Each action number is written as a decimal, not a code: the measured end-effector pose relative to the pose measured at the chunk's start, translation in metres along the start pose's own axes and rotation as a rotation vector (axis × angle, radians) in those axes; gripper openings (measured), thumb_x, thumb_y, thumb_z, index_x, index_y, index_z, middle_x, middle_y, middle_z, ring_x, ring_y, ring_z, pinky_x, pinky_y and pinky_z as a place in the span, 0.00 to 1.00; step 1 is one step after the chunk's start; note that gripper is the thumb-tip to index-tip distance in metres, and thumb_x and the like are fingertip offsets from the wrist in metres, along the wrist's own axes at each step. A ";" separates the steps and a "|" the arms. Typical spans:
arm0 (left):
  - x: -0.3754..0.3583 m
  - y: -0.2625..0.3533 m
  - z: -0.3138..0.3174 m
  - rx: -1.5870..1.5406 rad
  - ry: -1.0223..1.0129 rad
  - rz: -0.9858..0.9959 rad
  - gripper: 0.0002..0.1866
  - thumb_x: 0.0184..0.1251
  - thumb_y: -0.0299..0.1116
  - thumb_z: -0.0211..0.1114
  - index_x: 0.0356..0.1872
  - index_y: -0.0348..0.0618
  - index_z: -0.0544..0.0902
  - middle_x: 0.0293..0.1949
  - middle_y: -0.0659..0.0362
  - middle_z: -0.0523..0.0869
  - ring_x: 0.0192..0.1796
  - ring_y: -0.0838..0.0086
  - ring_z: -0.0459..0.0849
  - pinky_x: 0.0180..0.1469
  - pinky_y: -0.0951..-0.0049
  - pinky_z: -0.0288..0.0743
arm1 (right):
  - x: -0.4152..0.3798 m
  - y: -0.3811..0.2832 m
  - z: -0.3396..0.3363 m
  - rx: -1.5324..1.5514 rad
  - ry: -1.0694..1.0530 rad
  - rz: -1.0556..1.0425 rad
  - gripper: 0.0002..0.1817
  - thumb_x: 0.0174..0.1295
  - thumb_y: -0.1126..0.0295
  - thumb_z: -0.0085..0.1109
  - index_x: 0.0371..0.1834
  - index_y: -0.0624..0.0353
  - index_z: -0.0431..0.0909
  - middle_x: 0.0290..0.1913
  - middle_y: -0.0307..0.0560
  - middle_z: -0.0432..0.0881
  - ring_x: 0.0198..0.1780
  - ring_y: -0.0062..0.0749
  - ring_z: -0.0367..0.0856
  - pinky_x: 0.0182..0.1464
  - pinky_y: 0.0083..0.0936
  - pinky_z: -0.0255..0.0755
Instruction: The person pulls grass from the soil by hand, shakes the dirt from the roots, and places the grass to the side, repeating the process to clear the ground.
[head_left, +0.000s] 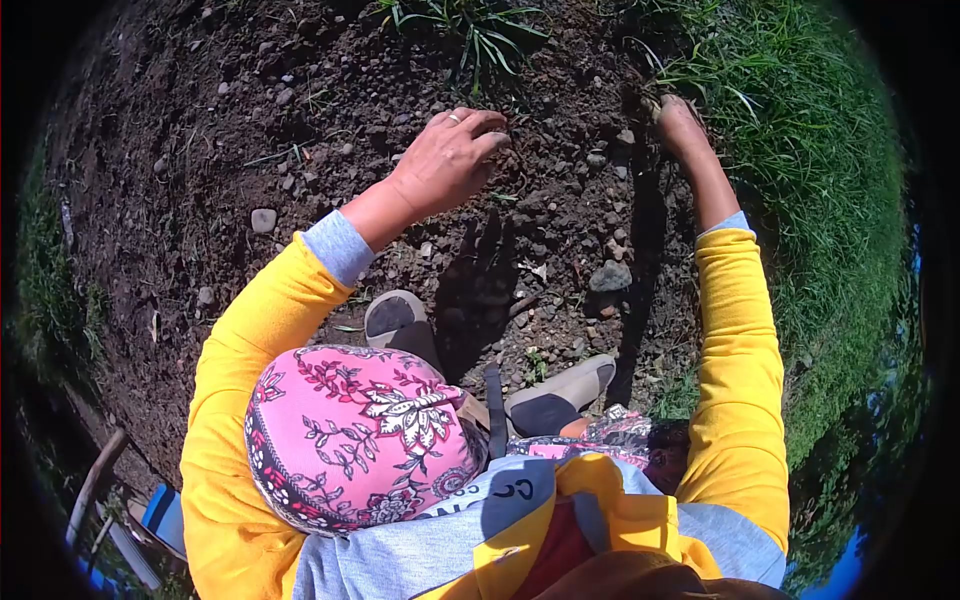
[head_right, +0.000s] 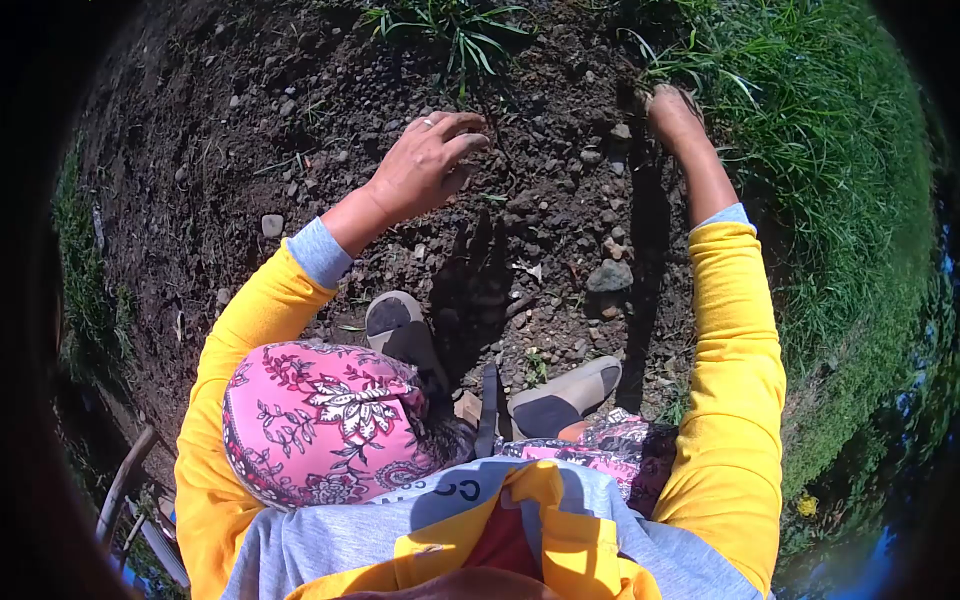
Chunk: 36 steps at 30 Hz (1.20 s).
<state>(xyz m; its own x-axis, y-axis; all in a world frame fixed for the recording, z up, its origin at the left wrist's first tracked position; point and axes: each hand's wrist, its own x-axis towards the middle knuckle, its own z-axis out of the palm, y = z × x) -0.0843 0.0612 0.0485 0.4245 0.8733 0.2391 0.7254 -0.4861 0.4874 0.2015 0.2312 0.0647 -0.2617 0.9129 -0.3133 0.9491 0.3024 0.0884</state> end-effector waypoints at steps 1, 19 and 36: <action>-0.001 -0.002 0.002 -0.005 -0.007 -0.006 0.19 0.45 0.27 0.60 0.43 0.47 0.72 0.49 0.58 0.70 0.51 0.64 0.68 0.52 0.65 0.62 | 0.002 -0.006 -0.005 0.054 0.027 -0.013 0.15 0.54 0.69 0.41 0.43 0.61 0.70 0.49 0.53 0.71 0.49 0.46 0.71 0.49 0.35 0.66; 0.008 -0.029 0.010 -0.003 -0.048 -0.084 0.18 0.47 0.29 0.60 0.44 0.47 0.72 0.50 0.57 0.70 0.51 0.62 0.68 0.53 0.64 0.61 | 0.089 0.051 0.025 -0.284 0.126 -0.015 0.15 0.53 0.65 0.42 0.39 0.61 0.74 0.44 0.55 0.74 0.47 0.46 0.72 0.48 0.37 0.66; -0.004 -0.046 -0.002 0.186 0.038 -0.285 0.22 0.45 0.29 0.60 0.47 0.42 0.71 0.54 0.54 0.67 0.56 0.61 0.65 0.56 0.65 0.58 | 0.147 0.013 -0.009 -0.302 0.200 -0.054 0.18 0.56 0.64 0.36 0.35 0.60 0.76 0.42 0.55 0.76 0.44 0.49 0.74 0.46 0.37 0.68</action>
<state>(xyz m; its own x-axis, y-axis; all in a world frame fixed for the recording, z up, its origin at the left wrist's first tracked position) -0.1200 0.0800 0.0268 0.1730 0.9737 0.1484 0.8998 -0.2175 0.3783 0.1741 0.3716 0.0285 -0.3673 0.9201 -0.1361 0.8464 0.3913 0.3613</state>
